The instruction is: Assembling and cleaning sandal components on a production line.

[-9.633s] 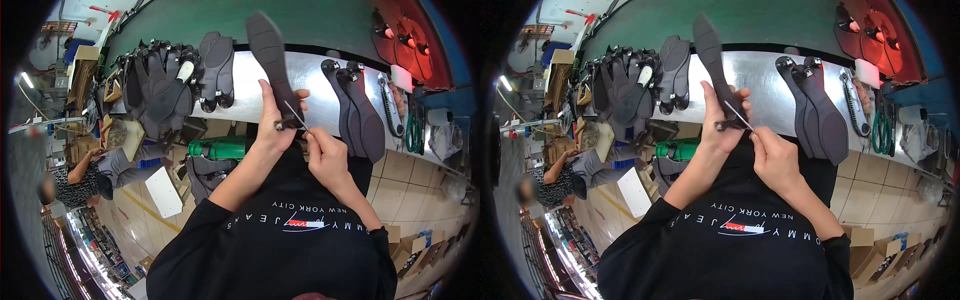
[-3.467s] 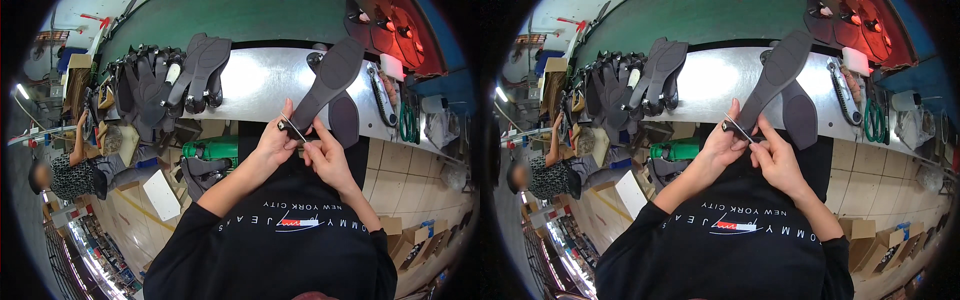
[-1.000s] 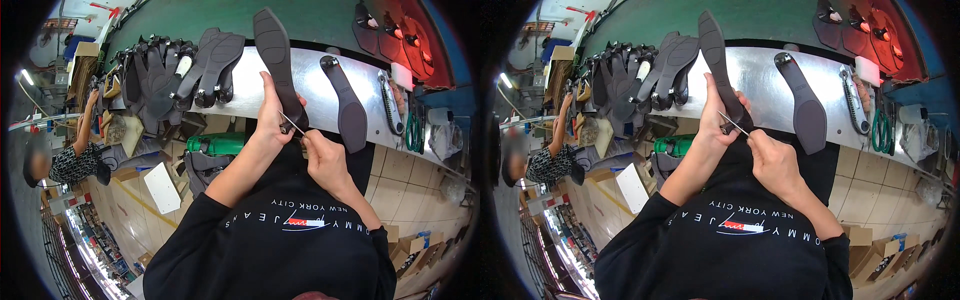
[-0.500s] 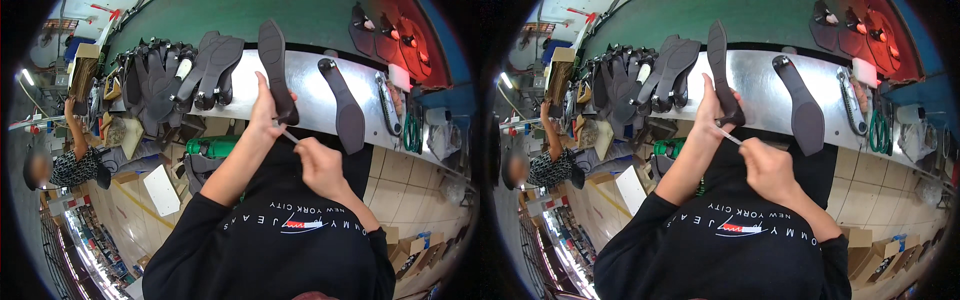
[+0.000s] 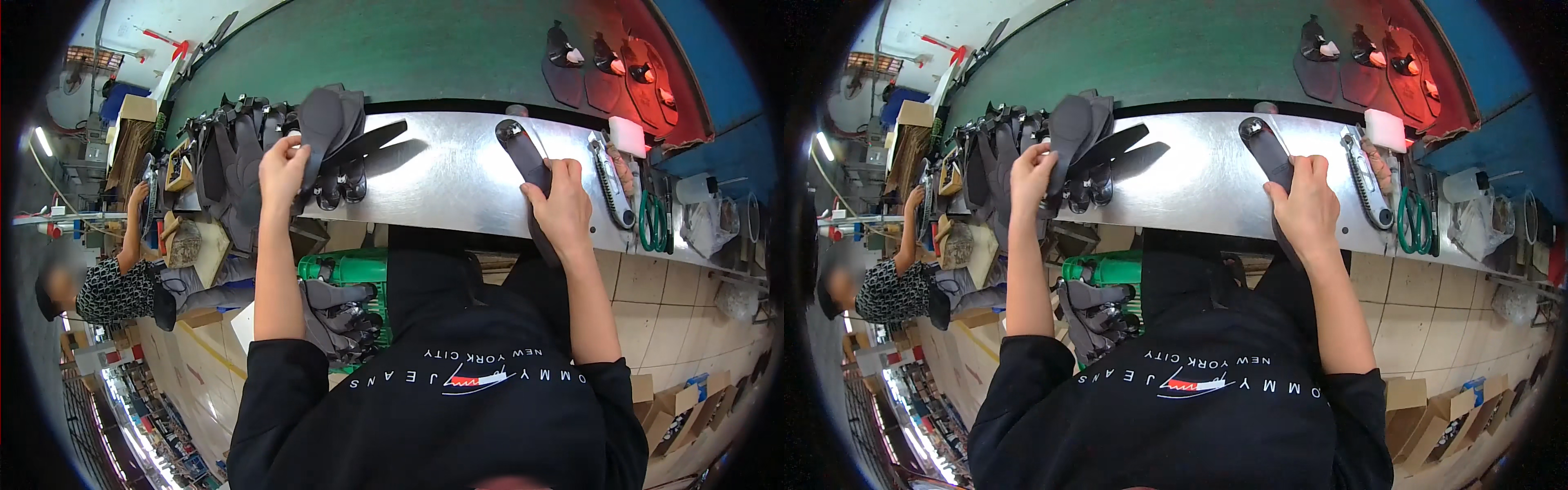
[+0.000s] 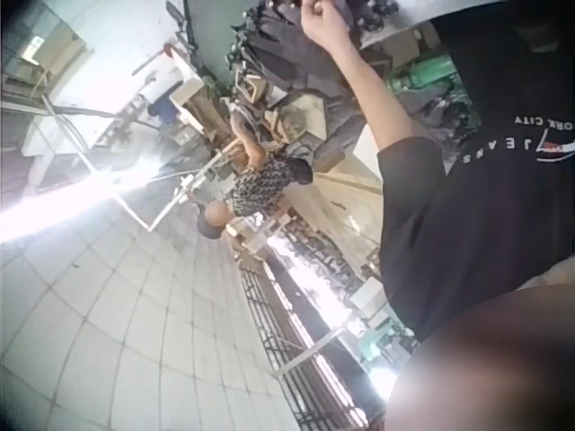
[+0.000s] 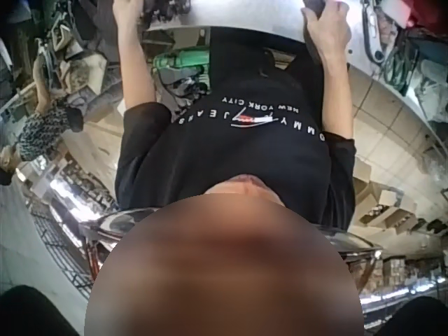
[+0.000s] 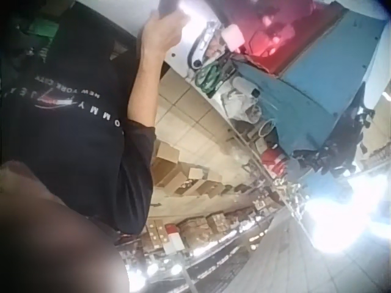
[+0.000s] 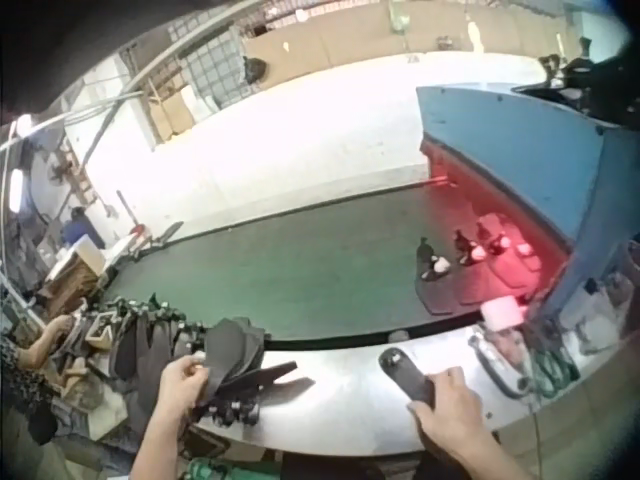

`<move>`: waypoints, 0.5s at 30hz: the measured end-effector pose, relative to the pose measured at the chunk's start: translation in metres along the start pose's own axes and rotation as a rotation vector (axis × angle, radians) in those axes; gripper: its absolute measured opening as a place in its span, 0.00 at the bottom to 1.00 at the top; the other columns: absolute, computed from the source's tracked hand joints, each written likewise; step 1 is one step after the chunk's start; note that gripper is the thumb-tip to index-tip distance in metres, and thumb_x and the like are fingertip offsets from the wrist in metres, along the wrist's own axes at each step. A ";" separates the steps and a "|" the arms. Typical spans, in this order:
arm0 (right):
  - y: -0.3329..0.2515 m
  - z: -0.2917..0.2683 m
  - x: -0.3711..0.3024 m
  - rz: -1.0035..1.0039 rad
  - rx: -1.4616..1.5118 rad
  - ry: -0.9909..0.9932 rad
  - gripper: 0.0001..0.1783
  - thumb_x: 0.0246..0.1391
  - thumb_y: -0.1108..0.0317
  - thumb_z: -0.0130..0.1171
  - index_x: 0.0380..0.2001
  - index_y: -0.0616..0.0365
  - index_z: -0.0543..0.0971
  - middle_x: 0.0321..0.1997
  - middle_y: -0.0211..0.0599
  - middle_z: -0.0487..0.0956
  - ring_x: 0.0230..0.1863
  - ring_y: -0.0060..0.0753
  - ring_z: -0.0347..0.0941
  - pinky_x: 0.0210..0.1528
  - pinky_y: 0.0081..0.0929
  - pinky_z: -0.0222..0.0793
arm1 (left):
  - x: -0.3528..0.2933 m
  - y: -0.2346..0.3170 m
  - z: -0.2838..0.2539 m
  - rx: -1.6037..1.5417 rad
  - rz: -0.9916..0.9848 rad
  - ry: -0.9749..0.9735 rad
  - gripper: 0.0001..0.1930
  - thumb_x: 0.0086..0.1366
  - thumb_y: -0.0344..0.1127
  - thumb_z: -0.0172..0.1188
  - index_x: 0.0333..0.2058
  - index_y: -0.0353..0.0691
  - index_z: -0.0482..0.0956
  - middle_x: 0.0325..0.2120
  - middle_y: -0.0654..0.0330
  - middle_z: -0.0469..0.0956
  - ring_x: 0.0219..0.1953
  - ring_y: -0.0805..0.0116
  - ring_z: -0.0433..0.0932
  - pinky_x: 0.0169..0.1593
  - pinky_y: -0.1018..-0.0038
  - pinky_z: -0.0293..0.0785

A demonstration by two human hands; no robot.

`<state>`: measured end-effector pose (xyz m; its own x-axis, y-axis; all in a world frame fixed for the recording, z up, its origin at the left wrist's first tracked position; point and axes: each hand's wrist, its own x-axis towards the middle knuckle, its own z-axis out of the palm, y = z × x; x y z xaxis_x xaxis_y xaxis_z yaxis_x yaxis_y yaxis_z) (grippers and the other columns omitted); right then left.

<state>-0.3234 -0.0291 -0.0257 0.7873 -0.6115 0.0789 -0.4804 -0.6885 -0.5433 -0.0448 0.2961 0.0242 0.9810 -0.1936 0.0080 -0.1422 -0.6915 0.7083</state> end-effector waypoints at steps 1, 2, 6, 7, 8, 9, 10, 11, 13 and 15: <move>0.002 0.002 0.002 0.001 0.044 0.021 0.29 0.46 0.60 0.68 0.48 0.63 0.71 0.48 0.45 0.69 0.41 0.53 0.76 0.42 0.43 0.72 | -0.003 0.009 0.006 0.342 0.145 0.088 0.15 0.59 0.40 0.61 0.40 0.35 0.82 0.26 0.59 0.81 0.30 0.76 0.78 0.38 0.76 0.72; 0.003 0.002 0.004 0.006 0.044 0.022 0.29 0.46 0.60 0.68 0.48 0.63 0.71 0.48 0.45 0.69 0.41 0.53 0.76 0.42 0.43 0.72 | 0.001 0.008 0.005 0.336 0.124 0.077 0.16 0.60 0.42 0.60 0.39 0.36 0.83 0.26 0.59 0.82 0.31 0.74 0.78 0.39 0.75 0.72; 0.000 0.000 0.010 0.021 0.099 -0.022 0.27 0.43 0.62 0.68 0.45 0.60 0.71 0.42 0.47 0.76 0.41 0.53 0.77 0.43 0.43 0.71 | 0.004 0.015 -0.001 0.114 0.087 0.175 0.19 0.63 0.48 0.59 0.38 0.35 0.84 0.28 0.60 0.83 0.33 0.73 0.79 0.41 0.75 0.72; -0.003 0.000 0.014 0.027 0.130 -0.066 0.27 0.43 0.63 0.68 0.46 0.59 0.71 0.40 0.48 0.78 0.41 0.53 0.77 0.43 0.43 0.71 | 0.001 0.014 -0.007 0.124 0.077 0.201 0.19 0.63 0.48 0.59 0.38 0.35 0.84 0.28 0.60 0.83 0.33 0.73 0.79 0.41 0.75 0.72; -0.008 -0.003 0.015 0.061 0.154 -0.094 0.26 0.43 0.63 0.67 0.46 0.59 0.72 0.38 0.50 0.80 0.42 0.52 0.77 0.43 0.41 0.71 | 0.000 0.008 -0.013 -0.082 0.068 0.155 0.19 0.65 0.48 0.58 0.38 0.35 0.84 0.28 0.61 0.83 0.34 0.74 0.79 0.41 0.76 0.72; -0.005 -0.002 0.014 0.082 0.149 -0.085 0.26 0.44 0.62 0.67 0.46 0.58 0.72 0.40 0.51 0.79 0.43 0.53 0.77 0.43 0.42 0.70 | -0.003 0.002 -0.020 -0.286 0.064 0.112 0.20 0.66 0.48 0.57 0.37 0.34 0.84 0.29 0.62 0.83 0.34 0.75 0.78 0.42 0.77 0.72; 0.001 -0.001 0.011 0.051 0.134 -0.020 0.26 0.44 0.62 0.67 0.47 0.58 0.72 0.41 0.51 0.79 0.43 0.53 0.77 0.43 0.41 0.71 | -0.007 -0.005 -0.024 -0.305 0.120 0.042 0.19 0.67 0.46 0.57 0.38 0.34 0.84 0.30 0.63 0.82 0.35 0.76 0.77 0.42 0.78 0.71; 0.009 -0.001 0.009 0.052 0.148 -0.005 0.27 0.44 0.63 0.68 0.47 0.58 0.72 0.41 0.51 0.79 0.43 0.52 0.77 0.44 0.40 0.71 | -0.010 -0.009 -0.026 -0.324 0.174 -0.037 0.18 0.68 0.44 0.56 0.38 0.33 0.84 0.31 0.64 0.82 0.35 0.77 0.77 0.43 0.78 0.71; 0.007 -0.004 0.007 0.053 0.168 -0.001 0.26 0.45 0.64 0.68 0.47 0.57 0.72 0.41 0.49 0.80 0.43 0.51 0.77 0.44 0.39 0.70 | -0.030 -0.014 -0.032 -0.324 0.246 -0.198 0.13 0.67 0.39 0.58 0.40 0.34 0.83 0.34 0.65 0.82 0.36 0.79 0.76 0.44 0.79 0.71; 0.005 -0.002 0.009 0.032 0.153 -0.001 0.25 0.45 0.64 0.68 0.47 0.57 0.72 0.40 0.48 0.80 0.42 0.50 0.77 0.44 0.38 0.70 | -0.044 -0.016 -0.041 -0.311 0.199 -0.274 0.14 0.61 0.31 0.62 0.46 0.36 0.81 0.41 0.64 0.81 0.43 0.76 0.76 0.48 0.77 0.70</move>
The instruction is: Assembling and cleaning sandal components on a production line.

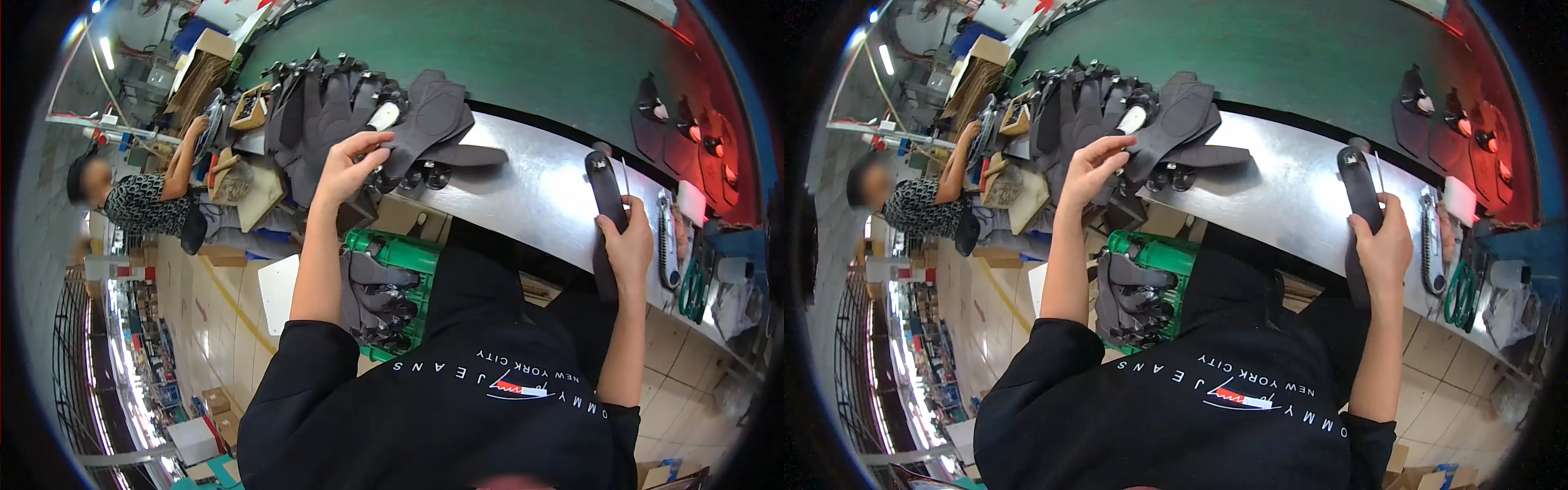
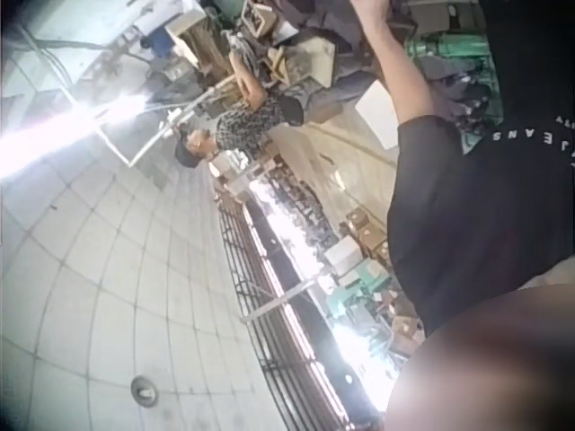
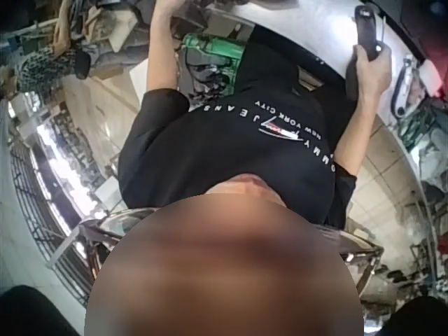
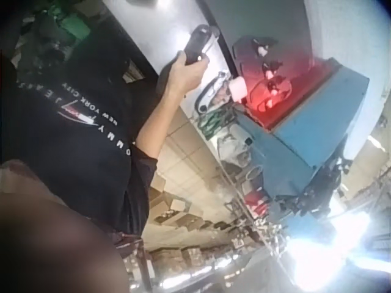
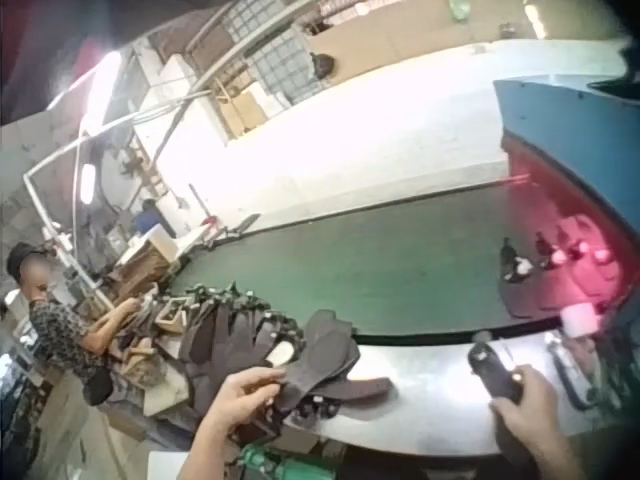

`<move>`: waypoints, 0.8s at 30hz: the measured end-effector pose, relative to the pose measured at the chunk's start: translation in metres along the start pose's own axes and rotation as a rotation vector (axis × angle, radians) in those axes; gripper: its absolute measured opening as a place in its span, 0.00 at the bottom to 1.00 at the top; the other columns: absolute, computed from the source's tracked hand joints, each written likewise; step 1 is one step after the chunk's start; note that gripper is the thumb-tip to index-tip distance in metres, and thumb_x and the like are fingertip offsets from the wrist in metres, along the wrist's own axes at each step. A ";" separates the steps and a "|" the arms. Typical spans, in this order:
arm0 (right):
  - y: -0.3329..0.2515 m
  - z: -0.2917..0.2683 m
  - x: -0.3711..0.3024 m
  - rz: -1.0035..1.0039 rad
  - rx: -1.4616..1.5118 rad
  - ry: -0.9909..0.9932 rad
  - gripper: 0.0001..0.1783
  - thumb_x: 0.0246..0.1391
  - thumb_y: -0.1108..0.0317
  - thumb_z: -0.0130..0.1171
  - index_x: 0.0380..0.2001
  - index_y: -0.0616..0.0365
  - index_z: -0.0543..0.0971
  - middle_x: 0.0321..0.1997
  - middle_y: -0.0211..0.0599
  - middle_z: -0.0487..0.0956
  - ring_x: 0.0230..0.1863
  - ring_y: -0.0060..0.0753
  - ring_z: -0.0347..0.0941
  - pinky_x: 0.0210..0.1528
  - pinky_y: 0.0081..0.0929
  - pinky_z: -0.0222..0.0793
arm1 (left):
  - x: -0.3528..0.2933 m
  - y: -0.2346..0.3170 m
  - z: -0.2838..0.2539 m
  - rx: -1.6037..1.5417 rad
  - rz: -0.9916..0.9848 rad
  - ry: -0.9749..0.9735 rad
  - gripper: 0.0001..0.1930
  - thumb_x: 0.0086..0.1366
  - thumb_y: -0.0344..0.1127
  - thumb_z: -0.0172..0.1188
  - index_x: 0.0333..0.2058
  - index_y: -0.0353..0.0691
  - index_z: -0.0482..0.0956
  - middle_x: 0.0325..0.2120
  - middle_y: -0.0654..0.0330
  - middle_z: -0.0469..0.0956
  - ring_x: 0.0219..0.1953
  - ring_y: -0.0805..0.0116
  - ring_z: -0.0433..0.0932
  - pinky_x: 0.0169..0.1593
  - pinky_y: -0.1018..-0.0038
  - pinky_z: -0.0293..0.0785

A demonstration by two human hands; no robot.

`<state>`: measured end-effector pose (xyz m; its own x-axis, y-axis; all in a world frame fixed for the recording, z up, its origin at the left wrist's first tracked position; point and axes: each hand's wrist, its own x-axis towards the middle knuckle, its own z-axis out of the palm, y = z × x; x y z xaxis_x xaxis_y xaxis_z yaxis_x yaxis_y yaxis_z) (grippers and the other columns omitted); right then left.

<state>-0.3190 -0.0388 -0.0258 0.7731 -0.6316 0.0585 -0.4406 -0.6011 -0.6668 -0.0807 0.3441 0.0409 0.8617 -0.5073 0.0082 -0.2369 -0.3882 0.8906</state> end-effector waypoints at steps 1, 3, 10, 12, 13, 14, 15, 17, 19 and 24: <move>-0.004 -0.001 0.001 0.031 0.007 -0.026 0.25 0.45 0.64 0.68 0.47 0.57 0.72 0.40 0.46 0.79 0.41 0.49 0.77 0.44 0.38 0.70 | -0.003 0.000 -0.001 0.048 0.121 0.004 0.16 0.59 0.30 0.63 0.47 0.36 0.81 0.44 0.62 0.81 0.46 0.72 0.76 0.50 0.75 0.70; -0.005 0.001 0.001 0.011 0.006 -0.024 0.25 0.45 0.64 0.68 0.47 0.57 0.72 0.39 0.46 0.79 0.41 0.48 0.77 0.43 0.38 0.70 | -0.012 0.001 -0.006 0.101 0.236 0.010 0.18 0.57 0.29 0.64 0.48 0.36 0.80 0.46 0.61 0.80 0.49 0.68 0.77 0.52 0.73 0.70; 0.000 0.003 0.002 -0.002 0.021 -0.001 0.26 0.44 0.64 0.67 0.47 0.56 0.72 0.39 0.46 0.79 0.40 0.48 0.77 0.42 0.38 0.70 | -0.014 -0.009 -0.007 0.414 0.410 0.017 0.11 0.51 0.26 0.68 0.36 0.38 0.85 0.35 0.60 0.85 0.52 0.61 0.78 0.51 0.70 0.75; -0.002 0.003 0.004 0.008 0.013 0.006 0.26 0.44 0.64 0.67 0.47 0.56 0.72 0.39 0.45 0.79 0.39 0.48 0.77 0.42 0.38 0.70 | -0.006 -0.010 -0.001 0.443 0.415 0.103 0.09 0.51 0.27 0.69 0.34 0.38 0.86 0.32 0.59 0.85 0.47 0.63 0.82 0.44 0.73 0.78; -0.005 0.004 0.003 -0.014 0.013 -0.001 0.25 0.44 0.64 0.67 0.47 0.56 0.72 0.39 0.45 0.79 0.39 0.48 0.77 0.42 0.38 0.70 | 0.001 -0.013 0.003 0.462 0.547 0.167 0.09 0.51 0.28 0.70 0.33 0.37 0.85 0.29 0.59 0.84 0.38 0.67 0.84 0.37 0.76 0.78; -0.004 0.005 0.003 -0.028 0.011 -0.003 0.25 0.44 0.64 0.67 0.47 0.55 0.72 0.39 0.45 0.79 0.39 0.48 0.77 0.42 0.38 0.70 | 0.004 -0.008 0.011 0.422 0.441 0.213 0.10 0.51 0.28 0.70 0.34 0.36 0.85 0.28 0.59 0.84 0.31 0.72 0.83 0.34 0.79 0.76; -0.003 0.006 0.002 -0.080 0.005 0.012 0.26 0.43 0.64 0.68 0.47 0.55 0.73 0.39 0.45 0.79 0.38 0.48 0.76 0.42 0.38 0.70 | 0.006 -0.007 0.016 0.401 0.401 0.200 0.09 0.51 0.29 0.70 0.34 0.36 0.85 0.27 0.59 0.84 0.28 0.74 0.81 0.33 0.79 0.75; -0.011 -0.002 0.000 -0.072 0.081 -0.040 0.23 0.45 0.66 0.66 0.46 0.55 0.73 0.35 0.44 0.79 0.34 0.46 0.76 0.39 0.36 0.70 | 0.012 0.004 0.022 0.424 0.377 0.167 0.08 0.52 0.28 0.69 0.33 0.36 0.85 0.25 0.59 0.84 0.24 0.78 0.79 0.29 0.81 0.73; -0.019 -0.015 -0.002 -0.030 0.166 -0.107 0.17 0.47 0.70 0.64 0.42 0.57 0.76 0.30 0.42 0.79 0.29 0.39 0.76 0.34 0.32 0.70 | 0.009 0.019 0.023 0.621 0.371 0.147 0.18 0.49 0.34 0.72 0.41 0.39 0.84 0.35 0.56 0.83 0.33 0.69 0.80 0.38 0.74 0.75; -0.031 -0.041 -0.004 -0.186 0.312 -0.161 0.08 0.49 0.72 0.62 0.34 0.61 0.79 0.25 0.43 0.77 0.26 0.35 0.75 0.31 0.28 0.68 | -0.003 0.058 0.084 0.152 0.340 0.176 0.22 0.59 0.41 0.67 0.50 0.38 0.79 0.49 0.56 0.79 0.45 0.65 0.77 0.38 0.72 0.77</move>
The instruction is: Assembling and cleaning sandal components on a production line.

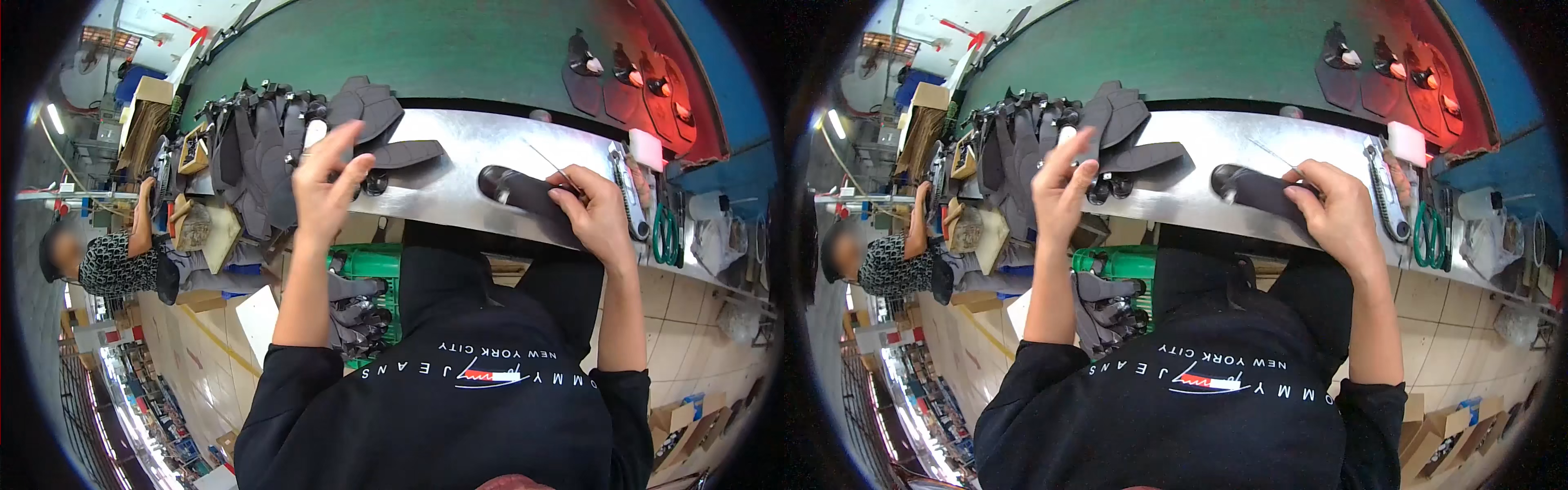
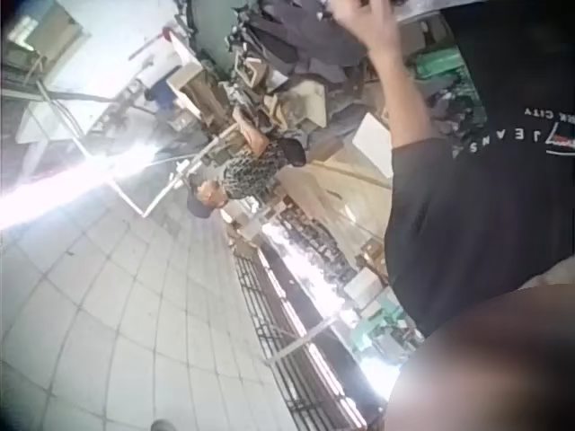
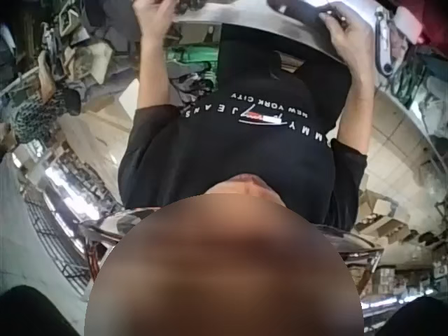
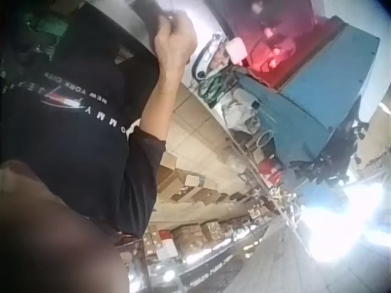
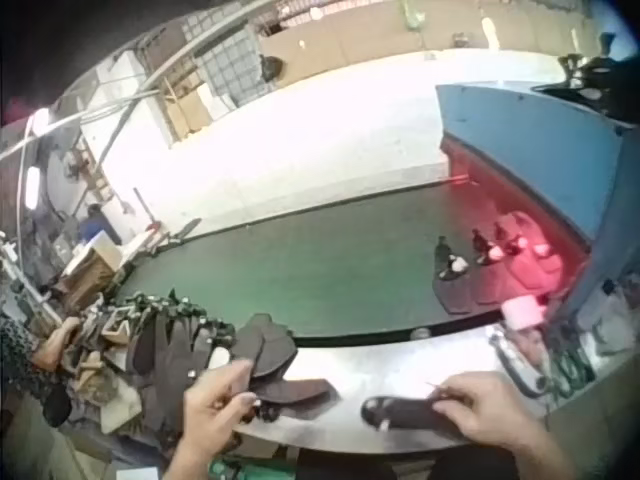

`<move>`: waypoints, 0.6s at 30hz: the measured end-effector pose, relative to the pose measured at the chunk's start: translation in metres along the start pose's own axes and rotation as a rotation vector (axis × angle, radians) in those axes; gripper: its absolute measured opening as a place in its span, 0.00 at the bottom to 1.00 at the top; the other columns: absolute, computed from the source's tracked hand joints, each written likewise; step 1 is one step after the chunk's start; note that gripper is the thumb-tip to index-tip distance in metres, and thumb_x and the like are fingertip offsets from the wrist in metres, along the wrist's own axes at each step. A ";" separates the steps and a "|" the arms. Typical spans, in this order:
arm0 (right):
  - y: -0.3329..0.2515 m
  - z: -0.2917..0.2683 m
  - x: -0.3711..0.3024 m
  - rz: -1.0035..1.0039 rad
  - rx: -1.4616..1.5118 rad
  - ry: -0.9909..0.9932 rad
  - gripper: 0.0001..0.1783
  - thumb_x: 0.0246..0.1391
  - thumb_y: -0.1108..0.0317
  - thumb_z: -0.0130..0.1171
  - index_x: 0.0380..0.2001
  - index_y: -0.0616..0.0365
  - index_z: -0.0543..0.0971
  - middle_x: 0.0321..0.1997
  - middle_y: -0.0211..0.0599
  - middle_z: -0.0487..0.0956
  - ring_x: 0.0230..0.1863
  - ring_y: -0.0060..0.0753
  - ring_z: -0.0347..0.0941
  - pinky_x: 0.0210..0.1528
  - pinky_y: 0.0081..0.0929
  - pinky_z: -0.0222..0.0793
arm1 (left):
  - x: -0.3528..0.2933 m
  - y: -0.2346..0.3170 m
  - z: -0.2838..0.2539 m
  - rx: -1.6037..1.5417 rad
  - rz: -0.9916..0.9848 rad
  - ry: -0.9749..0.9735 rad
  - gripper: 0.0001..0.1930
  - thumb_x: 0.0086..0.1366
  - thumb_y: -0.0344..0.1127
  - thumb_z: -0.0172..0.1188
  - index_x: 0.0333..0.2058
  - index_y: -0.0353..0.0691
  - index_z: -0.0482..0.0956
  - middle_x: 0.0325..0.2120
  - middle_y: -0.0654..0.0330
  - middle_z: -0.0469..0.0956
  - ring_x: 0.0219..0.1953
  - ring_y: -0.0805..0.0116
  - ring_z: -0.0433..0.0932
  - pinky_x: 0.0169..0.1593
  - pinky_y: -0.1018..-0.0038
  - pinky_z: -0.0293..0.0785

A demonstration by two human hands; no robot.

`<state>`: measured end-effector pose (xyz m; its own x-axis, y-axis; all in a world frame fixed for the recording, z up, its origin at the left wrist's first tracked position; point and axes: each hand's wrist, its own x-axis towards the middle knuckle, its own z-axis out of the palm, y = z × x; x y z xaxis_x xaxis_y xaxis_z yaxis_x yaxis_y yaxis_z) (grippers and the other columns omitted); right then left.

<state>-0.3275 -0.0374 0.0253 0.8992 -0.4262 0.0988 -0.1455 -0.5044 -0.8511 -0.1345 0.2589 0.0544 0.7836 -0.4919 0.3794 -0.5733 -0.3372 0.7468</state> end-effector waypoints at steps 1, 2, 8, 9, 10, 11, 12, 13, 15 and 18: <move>-0.010 -0.007 0.001 -0.033 -0.041 -0.098 0.08 0.48 0.72 0.62 0.33 0.61 0.79 0.26 0.43 0.77 0.26 0.37 0.74 0.31 0.29 0.68 | -0.003 0.007 0.019 -0.238 -0.125 -0.152 0.21 0.63 0.42 0.63 0.51 0.37 0.78 0.48 0.57 0.79 0.44 0.67 0.77 0.36 0.75 0.77; -0.020 -0.011 0.002 -0.073 -0.073 -0.200 0.08 0.48 0.72 0.62 0.33 0.62 0.79 0.26 0.43 0.78 0.26 0.39 0.74 0.31 0.30 0.68 | -0.006 0.017 0.035 -0.468 -0.252 -0.297 0.20 0.66 0.44 0.59 0.52 0.37 0.78 0.48 0.57 0.79 0.43 0.69 0.78 0.34 0.77 0.77; -0.034 -0.003 0.005 -0.271 -0.139 -0.237 0.10 0.47 0.72 0.63 0.35 0.59 0.81 0.29 0.43 0.77 0.28 0.42 0.75 0.31 0.33 0.69 | -0.032 0.031 0.104 -1.052 -0.781 -0.781 0.21 0.68 0.43 0.56 0.55 0.39 0.73 0.42 0.56 0.81 0.38 0.69 0.81 0.25 0.83 0.76; -0.040 0.004 0.001 -0.289 -0.071 -0.018 0.12 0.47 0.72 0.63 0.38 0.58 0.81 0.29 0.40 0.76 0.26 0.38 0.74 0.28 0.30 0.68 | -0.036 0.032 0.110 -1.280 -0.856 -0.734 0.20 0.68 0.43 0.56 0.55 0.42 0.73 0.41 0.57 0.81 0.38 0.69 0.82 0.24 0.83 0.77; -0.044 0.008 -0.005 -0.308 0.000 0.195 0.15 0.47 0.73 0.64 0.41 0.57 0.81 0.30 0.37 0.76 0.25 0.33 0.73 0.25 0.26 0.67 | -0.040 0.035 0.113 -1.282 -0.856 -0.732 0.20 0.68 0.43 0.56 0.55 0.42 0.73 0.41 0.57 0.81 0.38 0.69 0.82 0.24 0.83 0.77; -0.044 0.007 -0.014 -0.238 0.019 0.110 0.21 0.47 0.73 0.66 0.47 0.56 0.80 0.30 0.32 0.75 0.22 0.23 0.69 0.21 0.20 0.63 | -0.043 0.039 0.116 -1.304 -0.891 -0.605 0.19 0.68 0.43 0.56 0.54 0.42 0.74 0.41 0.57 0.81 0.38 0.69 0.82 0.25 0.81 0.78; -0.043 0.012 -0.021 -0.236 0.116 0.034 0.23 0.45 0.74 0.67 0.48 0.57 0.80 0.29 0.31 0.74 0.21 0.19 0.66 0.21 0.18 0.61 | -0.046 0.043 0.119 -1.322 -0.923 -0.475 0.18 0.69 0.42 0.55 0.53 0.41 0.74 0.40 0.57 0.81 0.37 0.68 0.82 0.26 0.79 0.79; -0.046 0.018 -0.029 -0.204 0.166 -0.008 0.23 0.44 0.75 0.67 0.48 0.57 0.80 0.29 0.31 0.75 0.21 0.18 0.66 0.21 0.18 0.61 | -0.050 0.048 0.124 -1.313 -0.959 -0.405 0.17 0.69 0.41 0.54 0.53 0.41 0.74 0.39 0.58 0.80 0.39 0.69 0.82 0.30 0.77 0.81; -0.043 0.036 -0.036 -0.167 0.217 -0.051 0.24 0.44 0.77 0.67 0.48 0.57 0.80 0.28 0.31 0.75 0.21 0.18 0.67 0.21 0.18 0.61 | -0.054 0.055 0.130 -1.356 -0.891 -0.393 0.16 0.70 0.42 0.53 0.52 0.43 0.75 0.40 0.59 0.80 0.38 0.71 0.81 0.36 0.76 0.81; -0.031 0.060 -0.037 -0.246 0.324 0.169 0.22 0.43 0.80 0.66 0.46 0.57 0.81 0.28 0.32 0.76 0.22 0.21 0.70 0.22 0.21 0.64 | -0.062 0.063 0.136 -1.388 -0.902 -0.350 0.15 0.70 0.43 0.53 0.50 0.45 0.75 0.39 0.62 0.79 0.38 0.73 0.80 0.37 0.77 0.79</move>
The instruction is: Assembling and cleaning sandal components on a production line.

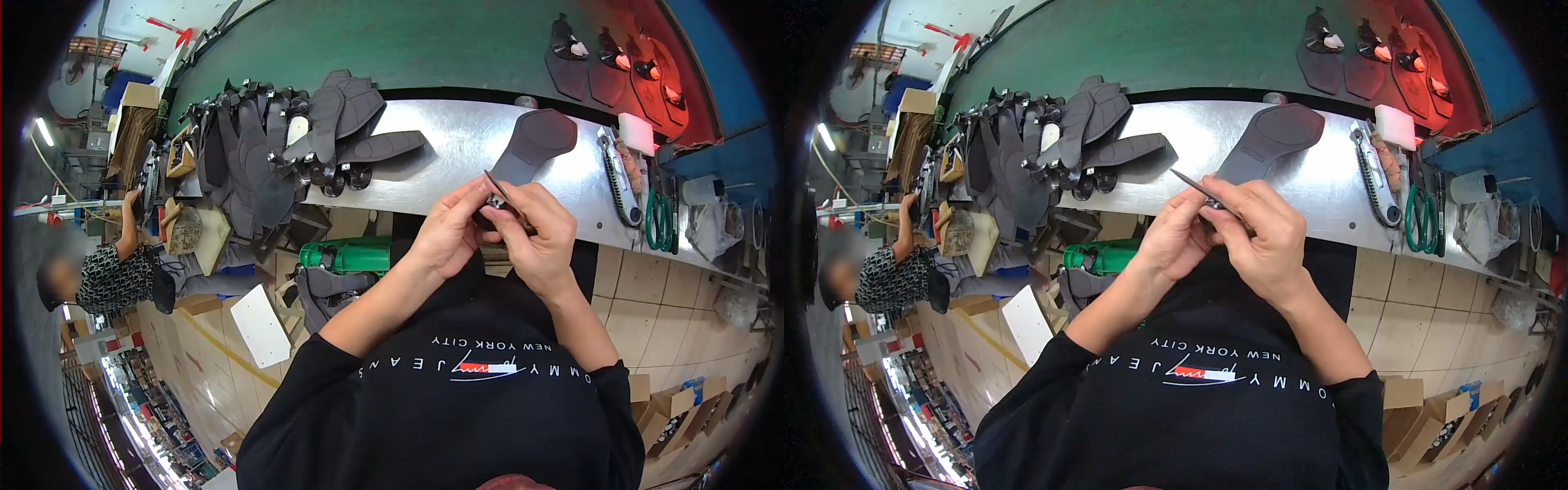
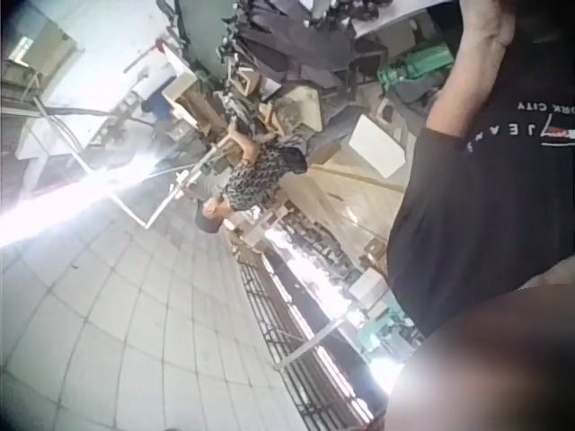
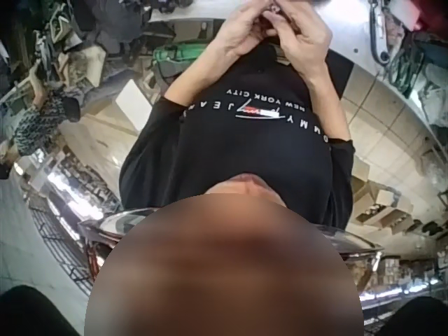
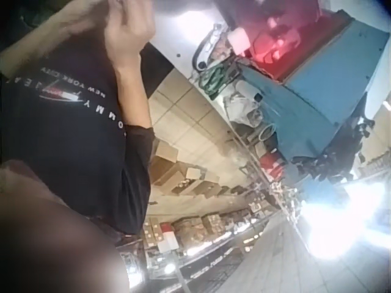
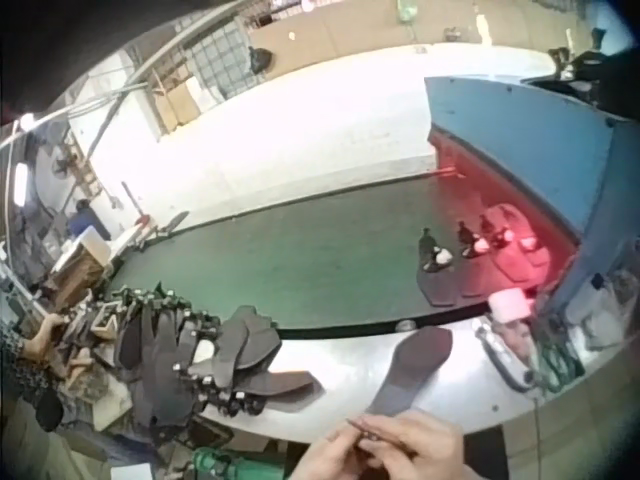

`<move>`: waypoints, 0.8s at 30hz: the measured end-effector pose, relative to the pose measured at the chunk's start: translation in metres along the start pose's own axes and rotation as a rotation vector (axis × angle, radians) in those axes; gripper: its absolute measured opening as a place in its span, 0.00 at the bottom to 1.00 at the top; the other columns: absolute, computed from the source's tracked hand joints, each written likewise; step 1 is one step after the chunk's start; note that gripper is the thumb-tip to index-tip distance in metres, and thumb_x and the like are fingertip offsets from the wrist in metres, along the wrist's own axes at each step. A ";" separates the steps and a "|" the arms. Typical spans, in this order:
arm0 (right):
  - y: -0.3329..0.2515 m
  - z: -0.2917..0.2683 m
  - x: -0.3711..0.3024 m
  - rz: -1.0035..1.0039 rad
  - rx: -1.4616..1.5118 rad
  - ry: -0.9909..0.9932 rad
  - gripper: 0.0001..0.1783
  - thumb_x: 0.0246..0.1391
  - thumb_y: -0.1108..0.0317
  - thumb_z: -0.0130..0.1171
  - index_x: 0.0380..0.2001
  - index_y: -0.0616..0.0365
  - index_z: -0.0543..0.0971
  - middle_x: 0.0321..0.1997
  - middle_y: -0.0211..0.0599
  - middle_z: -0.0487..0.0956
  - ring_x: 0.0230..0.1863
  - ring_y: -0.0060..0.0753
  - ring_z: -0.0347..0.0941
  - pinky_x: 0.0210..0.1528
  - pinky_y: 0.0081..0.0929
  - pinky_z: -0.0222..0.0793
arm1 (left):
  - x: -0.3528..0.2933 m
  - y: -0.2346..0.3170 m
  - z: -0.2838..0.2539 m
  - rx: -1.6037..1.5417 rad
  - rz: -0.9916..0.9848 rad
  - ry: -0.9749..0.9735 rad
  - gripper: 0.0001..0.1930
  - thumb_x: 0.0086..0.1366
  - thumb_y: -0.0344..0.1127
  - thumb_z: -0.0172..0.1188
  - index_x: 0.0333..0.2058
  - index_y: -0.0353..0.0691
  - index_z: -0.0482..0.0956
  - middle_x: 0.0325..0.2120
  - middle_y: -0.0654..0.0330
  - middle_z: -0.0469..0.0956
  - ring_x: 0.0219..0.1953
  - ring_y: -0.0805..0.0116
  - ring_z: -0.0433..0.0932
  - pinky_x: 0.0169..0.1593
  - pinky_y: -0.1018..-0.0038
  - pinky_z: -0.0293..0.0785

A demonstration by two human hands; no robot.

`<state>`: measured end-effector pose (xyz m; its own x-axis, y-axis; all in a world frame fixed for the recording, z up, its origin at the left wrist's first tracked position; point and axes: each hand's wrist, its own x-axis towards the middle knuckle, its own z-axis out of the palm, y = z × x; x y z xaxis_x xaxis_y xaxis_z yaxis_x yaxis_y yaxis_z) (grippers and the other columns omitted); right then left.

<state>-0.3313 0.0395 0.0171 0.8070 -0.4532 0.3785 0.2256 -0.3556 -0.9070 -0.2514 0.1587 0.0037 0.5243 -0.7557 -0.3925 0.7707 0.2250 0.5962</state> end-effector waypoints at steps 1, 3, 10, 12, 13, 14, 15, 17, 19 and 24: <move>0.001 0.003 -0.001 -0.030 -0.010 0.016 0.21 0.43 0.80 0.65 0.44 0.57 0.81 0.28 0.34 0.76 0.23 0.25 0.72 0.23 0.22 0.66 | -0.001 -0.002 0.002 -0.034 0.003 0.030 0.14 0.71 0.44 0.52 0.50 0.46 0.75 0.38 0.63 0.79 0.38 0.73 0.79 0.37 0.76 0.79; -0.002 0.005 -0.001 -0.138 -0.114 0.031 0.17 0.44 0.81 0.63 0.41 0.58 0.81 0.28 0.38 0.76 0.25 0.34 0.76 0.25 0.27 0.70 | 0.002 -0.003 0.003 -0.085 -0.045 0.052 0.14 0.71 0.45 0.52 0.48 0.46 0.75 0.37 0.63 0.78 0.38 0.73 0.79 0.38 0.75 0.78; -0.024 -0.006 -0.003 0.224 -0.015 -0.103 0.24 0.48 0.79 0.62 0.51 0.59 0.78 0.26 0.35 0.72 0.23 0.30 0.68 0.28 0.24 0.67 | 0.020 0.002 -0.023 -0.066 -0.072 0.082 0.15 0.71 0.47 0.50 0.46 0.45 0.75 0.35 0.62 0.79 0.36 0.74 0.78 0.32 0.79 0.73; -0.007 -0.016 -0.015 0.122 -0.009 -0.043 0.30 0.53 0.79 0.57 0.61 0.58 0.70 0.25 0.32 0.70 0.24 0.25 0.64 0.29 0.21 0.63 | 0.017 0.018 -0.009 -0.082 -0.056 0.109 0.16 0.70 0.48 0.51 0.47 0.43 0.75 0.37 0.59 0.80 0.38 0.69 0.79 0.29 0.80 0.71; -0.001 -0.025 -0.020 0.215 0.015 -0.126 0.30 0.56 0.79 0.53 0.63 0.56 0.67 0.24 0.30 0.70 0.23 0.22 0.63 0.28 0.19 0.62 | 0.017 0.022 -0.006 -0.107 -0.070 0.140 0.15 0.70 0.47 0.52 0.47 0.44 0.75 0.37 0.60 0.80 0.40 0.69 0.79 0.26 0.81 0.69; 0.002 -0.029 -0.025 0.307 0.040 -0.209 0.31 0.58 0.78 0.50 0.65 0.55 0.64 0.22 0.28 0.69 0.23 0.20 0.63 0.27 0.17 0.61 | 0.017 0.022 -0.008 -0.107 -0.070 0.144 0.15 0.70 0.47 0.52 0.47 0.44 0.75 0.37 0.60 0.80 0.40 0.69 0.79 0.26 0.81 0.69; 0.001 -0.029 -0.028 0.525 0.281 -0.285 0.31 0.62 0.76 0.47 0.69 0.53 0.58 0.20 0.26 0.69 0.21 0.16 0.62 0.25 0.14 0.60 | 0.018 0.020 -0.010 -0.159 -0.080 0.192 0.16 0.69 0.48 0.53 0.45 0.44 0.75 0.36 0.61 0.80 0.39 0.70 0.79 0.24 0.81 0.66; -0.011 -0.019 -0.024 0.605 0.398 -0.267 0.31 0.62 0.76 0.47 0.69 0.53 0.57 0.20 0.26 0.69 0.20 0.15 0.62 0.25 0.13 0.60 | 0.021 0.012 -0.013 -0.210 -0.099 0.241 0.16 0.68 0.50 0.55 0.44 0.44 0.76 0.35 0.61 0.80 0.38 0.70 0.79 0.22 0.81 0.64; -0.007 -0.011 -0.027 0.669 0.492 -0.237 0.34 0.62 0.77 0.48 0.70 0.54 0.54 0.19 0.26 0.70 0.20 0.14 0.64 0.24 0.14 0.61 | 0.024 0.005 -0.013 -0.275 -0.153 0.178 0.17 0.66 0.52 0.57 0.41 0.44 0.77 0.32 0.62 0.80 0.33 0.72 0.78 0.17 0.81 0.58; 0.026 -0.001 -0.045 0.443 0.316 -0.167 0.28 0.62 0.76 0.49 0.66 0.58 0.62 0.20 0.26 0.70 0.20 0.14 0.62 0.23 0.14 0.60 | 0.022 -0.005 -0.017 -0.348 -0.270 0.167 0.16 0.66 0.53 0.56 0.38 0.46 0.77 0.28 0.62 0.80 0.24 0.73 0.75 0.15 0.81 0.53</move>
<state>-0.3620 0.0497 -0.0228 0.9312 -0.3593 -0.0616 -0.0223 0.1125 -0.9934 -0.2374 0.1512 -0.0194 0.3170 -0.7128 -0.6256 0.9483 0.2478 0.1982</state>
